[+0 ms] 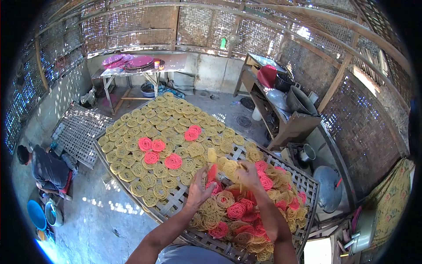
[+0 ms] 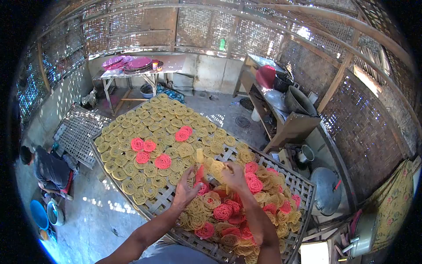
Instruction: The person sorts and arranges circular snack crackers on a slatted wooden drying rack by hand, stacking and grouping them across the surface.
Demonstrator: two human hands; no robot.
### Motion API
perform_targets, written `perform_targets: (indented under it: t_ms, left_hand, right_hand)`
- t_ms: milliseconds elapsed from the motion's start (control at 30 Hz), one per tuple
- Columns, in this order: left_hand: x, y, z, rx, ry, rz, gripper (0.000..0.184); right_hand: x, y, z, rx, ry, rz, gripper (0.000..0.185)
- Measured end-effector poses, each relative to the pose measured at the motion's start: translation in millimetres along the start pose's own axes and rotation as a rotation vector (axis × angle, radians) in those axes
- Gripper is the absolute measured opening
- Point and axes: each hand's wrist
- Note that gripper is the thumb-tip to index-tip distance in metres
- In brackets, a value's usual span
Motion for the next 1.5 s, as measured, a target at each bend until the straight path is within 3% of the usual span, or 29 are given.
perform_targets:
  t_ms: [133, 233, 333, 433, 533, 633, 667, 800, 1000, 1100, 1133, 1200, 1300, 1333, 1400, 1433, 1500]
  left_hand:
    - [-10, 5, -15, -0.015, -0.138, 0.026, 0.086]
    - [-18, 11, -15, 0.237, -0.421, 0.101, 0.072]
    - [-21, 10, -13, 0.291, -0.402, 0.024, 0.047]
    - [-19, 7, 9, 0.491, -0.649, -0.119, 0.031]
    - [-5, 8, -8, 0.569, -0.741, -0.214, 0.032]
    - [-3, 10, 3, 0.491, -0.739, -0.268, 0.028]
    - [-4, 10, 5, 0.474, -0.744, -0.256, 0.026]
    - [-13, 3, 1, 0.416, -0.733, -0.201, 0.021]
    - [-15, -2, -11, 0.464, -0.722, -0.235, 0.019]
    - [-6, 0, -24, 0.609, -0.744, -0.268, 0.018]
    - [-2, 2, -27, 0.664, -0.749, -0.281, 0.018]
    - [3, 7, -16, 0.495, -0.548, -0.186, 0.023]
    - [20, 13, -15, 0.363, -0.275, -0.068, 0.034]
    - [26, 16, -19, 0.34, -0.193, -0.034, 0.038]
    - [38, 20, -18, -0.032, 0.14, -0.074, 0.053]
    - [43, 20, -17, -0.22, 0.307, -0.092, 0.06]
    - [44, 16, -13, -0.24, 0.531, 0.085, 0.072]
  right_hand:
    - [7, 1, 12, -0.375, 0.596, 0.118, 0.023]
    - [-4, -7, -2, -0.341, 0.475, 0.142, 0.02]
    - [-5, -13, 6, -0.203, 0.273, 0.249, 0.019]
    - [-7, -19, 13, -0.274, 0.561, 0.136, 0.02]
    - [-8, -16, -11, -0.548, 0.915, 0.032, 0.024]
    - [0, -17, -4, -0.467, 1.04, 0.18, 0.027]
    - [-2, -16, -3, -0.341, 0.986, 0.252, 0.033]
    - [-25, -23, 16, 0.204, 0.158, 0.13, 0.043]
    - [-23, -31, 24, -0.137, 0.277, 0.273, 0.027]
    - [-17, -36, 26, -0.224, 0.48, 0.29, 0.02]
    - [-17, -35, 24, -0.16, 0.491, 0.278, 0.02]
    - [-17, -33, 17, -0.04, 0.515, 0.254, 0.021]
    - [-11, -30, 10, -0.143, 0.522, 0.291, 0.032]
    - [-13, -25, 9, -0.143, 0.416, 0.213, 0.037]
    - [-18, -12, 9, -0.147, 0.201, 0.062, 0.046]
    - [-18, -4, 12, -0.072, -0.023, 0.11, 0.052]
    - [-17, 7, 16, 0.081, -0.472, 0.204, 0.066]
Point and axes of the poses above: each hand's wrist, its own y-axis towards the middle knuckle, its own x-axis out of the back of the hand, z = x × y, and after that the axes turned 9 degrees about -z, right-handed
